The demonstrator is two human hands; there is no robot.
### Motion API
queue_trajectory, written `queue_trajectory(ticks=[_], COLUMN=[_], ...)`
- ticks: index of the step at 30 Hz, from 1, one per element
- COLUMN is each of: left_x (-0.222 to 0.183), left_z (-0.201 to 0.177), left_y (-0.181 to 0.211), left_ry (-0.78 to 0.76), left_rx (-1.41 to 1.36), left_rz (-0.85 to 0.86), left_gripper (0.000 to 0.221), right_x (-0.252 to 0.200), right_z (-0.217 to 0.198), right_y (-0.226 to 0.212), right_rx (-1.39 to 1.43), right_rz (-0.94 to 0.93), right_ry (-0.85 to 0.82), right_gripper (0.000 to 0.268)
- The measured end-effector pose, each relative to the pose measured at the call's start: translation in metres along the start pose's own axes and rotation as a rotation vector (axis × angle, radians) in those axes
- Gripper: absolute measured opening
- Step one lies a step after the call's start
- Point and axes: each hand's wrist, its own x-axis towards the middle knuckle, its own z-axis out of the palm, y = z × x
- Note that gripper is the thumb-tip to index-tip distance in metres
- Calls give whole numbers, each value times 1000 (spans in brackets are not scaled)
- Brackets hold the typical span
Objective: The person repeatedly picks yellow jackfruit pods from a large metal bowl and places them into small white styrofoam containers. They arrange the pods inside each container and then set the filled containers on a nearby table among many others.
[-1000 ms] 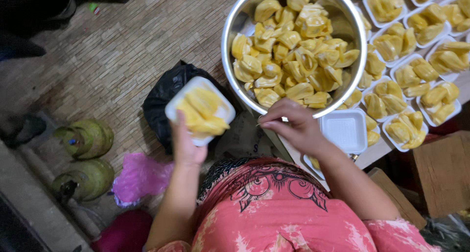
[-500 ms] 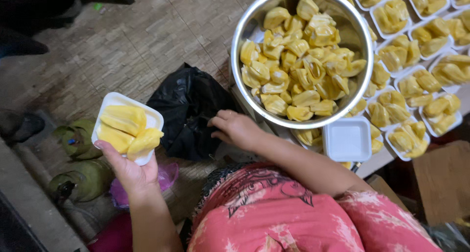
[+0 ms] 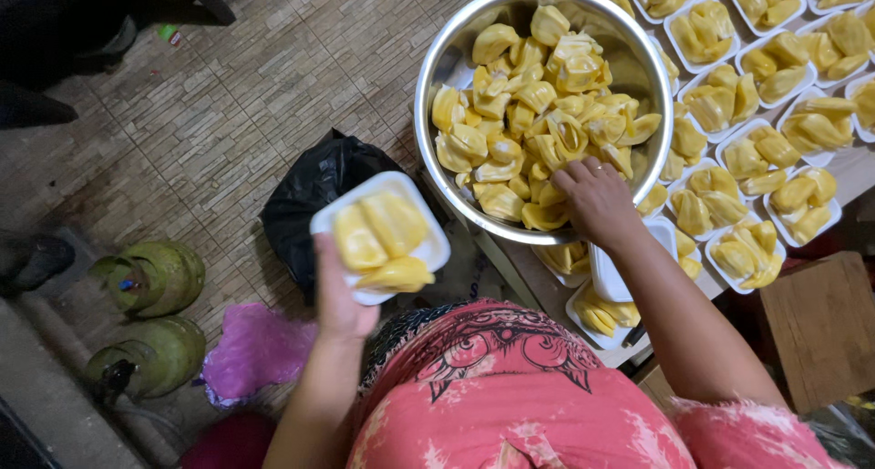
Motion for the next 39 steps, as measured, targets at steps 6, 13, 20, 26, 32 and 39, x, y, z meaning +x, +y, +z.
queue_trajectory(ticks=[6, 13, 20, 26, 32, 39], left_x=[17, 27, 19, 18, 17, 10], left_z=[-1, -1, 9, 16, 29, 43], left_y=[-53, -83, -85, -92, -110, -113], left_ry=[-109, -198, -242, -236, -225, -280], left_rx=[124, 217, 222, 256, 283, 350], left_rz=[-59, -34, -19, -22, -9, 20], left_gripper=[51, 55, 57, 55, 55, 60], right_x=[-14, 7, -5, -3, -8, -1], right_z=[-33, 1, -4, -60, -141, -178], right_y=[8, -7, 2, -2, -51, -94], right_rx=[768, 126, 283, 1627, 1992, 771], right_rz=[291, 41, -30, 648, 733, 110], right_ry=[140, 133, 26, 285, 285, 477], right_gripper=[19, 31, 45, 44, 53, 49])
